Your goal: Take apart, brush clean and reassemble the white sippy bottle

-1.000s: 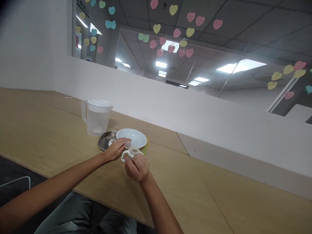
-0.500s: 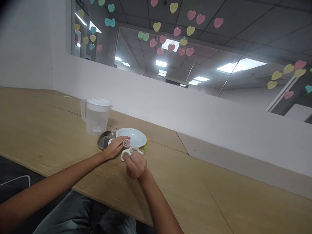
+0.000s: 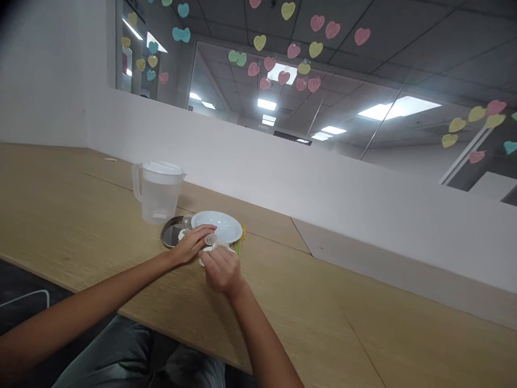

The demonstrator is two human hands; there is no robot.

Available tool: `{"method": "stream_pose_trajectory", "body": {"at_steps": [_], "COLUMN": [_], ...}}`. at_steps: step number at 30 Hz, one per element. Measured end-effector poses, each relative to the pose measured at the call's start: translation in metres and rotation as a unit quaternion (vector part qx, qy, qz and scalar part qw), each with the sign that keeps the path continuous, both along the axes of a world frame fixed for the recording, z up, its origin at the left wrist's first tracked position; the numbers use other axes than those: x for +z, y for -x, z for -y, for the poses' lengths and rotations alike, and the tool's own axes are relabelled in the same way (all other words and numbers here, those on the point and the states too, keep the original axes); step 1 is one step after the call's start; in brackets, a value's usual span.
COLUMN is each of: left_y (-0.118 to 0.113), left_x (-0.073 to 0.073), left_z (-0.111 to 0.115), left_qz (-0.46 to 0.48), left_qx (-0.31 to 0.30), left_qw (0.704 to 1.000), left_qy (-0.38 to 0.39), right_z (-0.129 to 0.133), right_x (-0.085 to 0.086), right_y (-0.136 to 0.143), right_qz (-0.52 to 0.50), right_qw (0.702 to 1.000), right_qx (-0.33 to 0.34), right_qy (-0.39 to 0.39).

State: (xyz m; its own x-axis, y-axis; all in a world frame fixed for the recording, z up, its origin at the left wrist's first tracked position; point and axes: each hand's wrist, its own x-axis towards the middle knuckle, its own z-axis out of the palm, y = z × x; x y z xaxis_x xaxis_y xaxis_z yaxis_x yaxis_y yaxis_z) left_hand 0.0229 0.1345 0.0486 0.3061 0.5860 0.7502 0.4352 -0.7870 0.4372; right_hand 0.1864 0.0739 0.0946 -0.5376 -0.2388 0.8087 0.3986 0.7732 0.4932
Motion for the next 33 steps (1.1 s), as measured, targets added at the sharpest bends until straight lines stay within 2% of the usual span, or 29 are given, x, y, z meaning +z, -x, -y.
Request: {"method": "stream_pose_trajectory", "body": {"at_steps": [8, 15, 23, 33], "left_y": [0.002, 0.002, 0.001, 0.0], "left_x": [-0.001, -0.001, 0.001, 0.001], "left_z": [0.0, 0.001, 0.004, 0.003], "left_qz": [0.027, 0.037, 0.051, 0.059], "left_qx": [-0.001, -0.005, -0.023, -0.033], "left_qw": [1.0, 0.999, 0.998, 0.998], "left_qy": [0.005, 0.014, 0.021, 0.012], "right_z": [-0.006, -0.01, -0.007, 0.001], "right_x": [-0.005, -0.006, -0.004, 0.004], "right_y": [-0.004, -0.005, -0.003, 0.003], "right_qz": [-0.04, -0.054, -0.057, -0.068], "right_qw": [0.999, 0.998, 0.998, 0.994], "right_qx": [0.006, 0.02, -0.018, -0.079], "right_qy": [-0.006, 0.022, 0.011, -0.041]}}
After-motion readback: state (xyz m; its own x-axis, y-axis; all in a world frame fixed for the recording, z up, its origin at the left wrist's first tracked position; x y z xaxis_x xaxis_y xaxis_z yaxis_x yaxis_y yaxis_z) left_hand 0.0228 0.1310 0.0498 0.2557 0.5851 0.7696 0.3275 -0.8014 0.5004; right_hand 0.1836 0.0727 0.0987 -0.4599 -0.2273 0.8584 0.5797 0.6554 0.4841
